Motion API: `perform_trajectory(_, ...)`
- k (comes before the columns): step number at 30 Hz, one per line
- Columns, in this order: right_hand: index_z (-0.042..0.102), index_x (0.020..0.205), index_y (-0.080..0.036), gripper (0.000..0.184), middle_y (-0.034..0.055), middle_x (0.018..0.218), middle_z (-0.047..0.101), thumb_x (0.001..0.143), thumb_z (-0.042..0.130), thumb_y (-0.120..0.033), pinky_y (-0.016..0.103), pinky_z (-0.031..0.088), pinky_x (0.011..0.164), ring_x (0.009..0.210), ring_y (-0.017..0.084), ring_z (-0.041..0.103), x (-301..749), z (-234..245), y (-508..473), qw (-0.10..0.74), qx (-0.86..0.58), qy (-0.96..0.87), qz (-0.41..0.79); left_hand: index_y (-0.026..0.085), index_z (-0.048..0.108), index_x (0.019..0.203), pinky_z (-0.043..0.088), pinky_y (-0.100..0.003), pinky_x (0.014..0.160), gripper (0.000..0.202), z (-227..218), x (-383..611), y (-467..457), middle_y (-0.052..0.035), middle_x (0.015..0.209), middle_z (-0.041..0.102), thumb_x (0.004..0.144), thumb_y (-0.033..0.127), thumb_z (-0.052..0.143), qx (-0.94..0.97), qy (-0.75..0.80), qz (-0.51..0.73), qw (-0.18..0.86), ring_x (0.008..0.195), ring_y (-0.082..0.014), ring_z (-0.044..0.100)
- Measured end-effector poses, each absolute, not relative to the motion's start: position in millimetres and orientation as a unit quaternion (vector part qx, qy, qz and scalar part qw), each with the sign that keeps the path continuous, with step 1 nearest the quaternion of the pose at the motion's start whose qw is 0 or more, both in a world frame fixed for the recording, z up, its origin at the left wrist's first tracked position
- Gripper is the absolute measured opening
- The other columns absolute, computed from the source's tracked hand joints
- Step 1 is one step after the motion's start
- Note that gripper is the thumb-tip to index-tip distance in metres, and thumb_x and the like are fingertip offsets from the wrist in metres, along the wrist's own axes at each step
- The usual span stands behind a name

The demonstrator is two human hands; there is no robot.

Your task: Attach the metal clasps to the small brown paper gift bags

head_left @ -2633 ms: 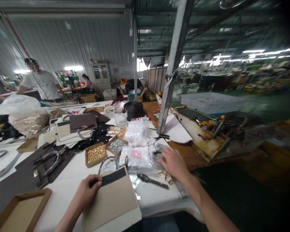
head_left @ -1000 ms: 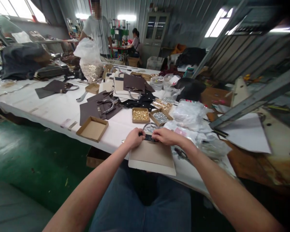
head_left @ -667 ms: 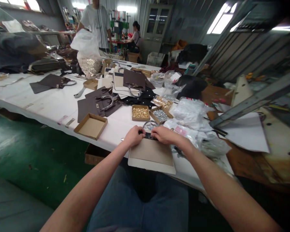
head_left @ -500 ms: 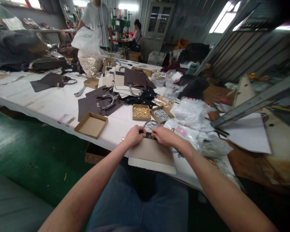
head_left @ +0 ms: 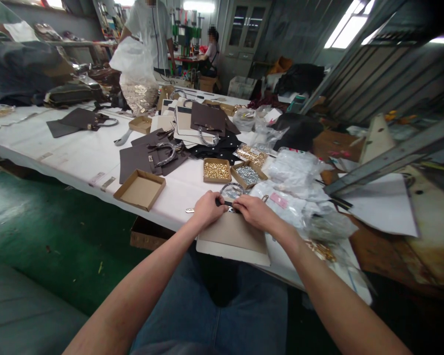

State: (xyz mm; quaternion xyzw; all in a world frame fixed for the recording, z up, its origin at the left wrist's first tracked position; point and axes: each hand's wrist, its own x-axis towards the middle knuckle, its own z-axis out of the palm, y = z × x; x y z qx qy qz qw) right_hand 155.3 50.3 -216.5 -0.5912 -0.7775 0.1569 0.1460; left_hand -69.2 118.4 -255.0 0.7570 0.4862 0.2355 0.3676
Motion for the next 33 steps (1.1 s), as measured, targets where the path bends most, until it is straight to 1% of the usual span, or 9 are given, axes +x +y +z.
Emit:
perform_trajectory(3, 0.078, 0.123, -0.025, 0.022, 0.0104, 0.123, 0.078, 0.111, 0.060, -0.024, 0.040, 0.054, 0.100, 0.112, 0.029, 0.073, 156.2, -219.9, 40.2, 0.194, -0.596, -0.763, 0.158, 0.026, 0.078, 0.095, 0.054, -0.037, 0.086, 0.020, -250.6, -68.4, 117.3, -0.0087, 0.112, 0.078, 0.087, 0.040, 0.090, 0.762, 0.484, 0.230, 0.364, 0.097, -0.0283, 0.072)
perform_trajectory(5, 0.079, 0.119, -0.026, 0.019, 0.0096, 0.123, 0.078, 0.110, 0.063, -0.026, 0.041, 0.055, 0.102, 0.114, 0.029, 0.072, 155.5, -222.8, 34.8, 0.210, -0.604, -0.753, 0.153, 0.025, 0.077, 0.093, 0.052, -0.036, 0.084, 0.020, -247.2, -68.2, 117.7, -0.0086, 0.110, 0.078, 0.087, 0.039, 0.090, 0.765, 0.487, 0.223, 0.358, 0.094, -0.0275, 0.071)
perform_trajectory(8, 0.083, 0.105, -0.027, 0.018, 0.0077, 0.113, 0.079, 0.110, 0.065, -0.029, 0.041, 0.055, 0.101, 0.108, 0.028, 0.072, 155.1, -228.2, 33.0, 0.231, -0.614, -0.740, 0.149, 0.025, 0.076, 0.093, 0.052, -0.036, 0.084, 0.020, -244.0, -67.1, 117.7, -0.0095, 0.110, 0.077, 0.087, 0.038, 0.089, 0.771, 0.493, 0.212, 0.343, 0.094, -0.0275, 0.070)
perform_trajectory(13, 0.088, 0.103, -0.028, 0.015, 0.0059, 0.104, 0.079, 0.104, 0.073, -0.029, 0.040, 0.055, 0.093, 0.098, 0.026, 0.072, 159.7, -235.8, 40.5, 0.255, -0.615, -0.728, 0.165, 0.026, 0.074, 0.091, 0.053, -0.039, 0.086, 0.018, -242.5, -65.1, 117.3, -0.0121, 0.112, 0.077, 0.086, 0.037, 0.088, 0.784, 0.492, 0.207, 0.318, 0.103, -0.0329, 0.070)
perform_trajectory(16, 0.090, 0.102, -0.028, 0.015, 0.0053, 0.101, 0.079, 0.101, 0.075, -0.027, 0.039, 0.055, 0.089, 0.093, 0.025, 0.072, 161.6, -238.2, 43.5, 0.261, -0.613, -0.724, 0.179, 0.025, 0.075, 0.089, 0.052, -0.039, 0.086, 0.016, -241.0, -65.8, 121.3, -0.0123, 0.110, 0.079, 0.084, 0.035, 0.087, 0.790, 0.485, 0.206, 0.314, 0.105, -0.0332, 0.070)
perform_trajectory(22, 0.091, 0.102, -0.028, 0.019, 0.0036, 0.102, 0.081, 0.097, 0.076, -0.018, 0.037, 0.055, 0.092, 0.097, 0.024, 0.074, 160.1, -238.3, 45.0, 0.248, -0.622, -0.722, 0.173, 0.023, 0.075, 0.086, 0.051, -0.032, 0.076, 0.023, -237.4, -67.5, 134.5, -0.0046, 0.087, 0.080, 0.081, 0.041, 0.090, 0.773, 0.458, 0.167, 0.405, 0.082, -0.0234, 0.070)
perform_trajectory(25, 0.091, 0.101, -0.027, 0.019, 0.0035, 0.102, 0.081, 0.096, 0.076, -0.016, 0.036, 0.055, 0.091, 0.096, 0.023, 0.074, 158.8, -236.4, 45.4, 0.241, -0.626, -0.722, 0.169, 0.024, 0.074, 0.086, 0.050, -0.032, 0.076, 0.027, -234.0, -65.9, 132.9, -0.0048, 0.089, 0.081, 0.077, 0.039, 0.093, 0.777, 0.470, 0.163, 0.386, 0.082, -0.0239, 0.071)
perform_trajectory(29, 0.092, 0.101, -0.027, 0.019, 0.0043, 0.101, 0.081, 0.096, 0.076, -0.017, 0.036, 0.056, 0.090, 0.094, 0.023, 0.074, 157.0, -234.5, 44.5, 0.245, -0.626, -0.718, 0.177, 0.025, 0.074, 0.086, 0.053, -0.037, 0.082, 0.028, -227.2, -62.4, 125.7, -0.0085, 0.097, 0.083, 0.077, 0.041, 0.095, 0.775, 0.509, 0.151, 0.342, 0.089, -0.0293, 0.074)
perform_trajectory(33, 0.092, 0.105, -0.028, 0.017, 0.0052, 0.105, 0.082, 0.099, 0.076, -0.024, 0.039, 0.056, 0.094, 0.099, 0.025, 0.075, 157.6, -236.4, 37.3, 0.273, -0.628, -0.703, 0.193, 0.025, 0.074, 0.089, 0.053, -0.038, 0.085, 0.025, -227.6, -62.9, 124.2, -0.0101, 0.103, 0.083, 0.078, 0.037, 0.093, 0.777, 0.508, 0.145, 0.342, 0.094, -0.0316, 0.075)
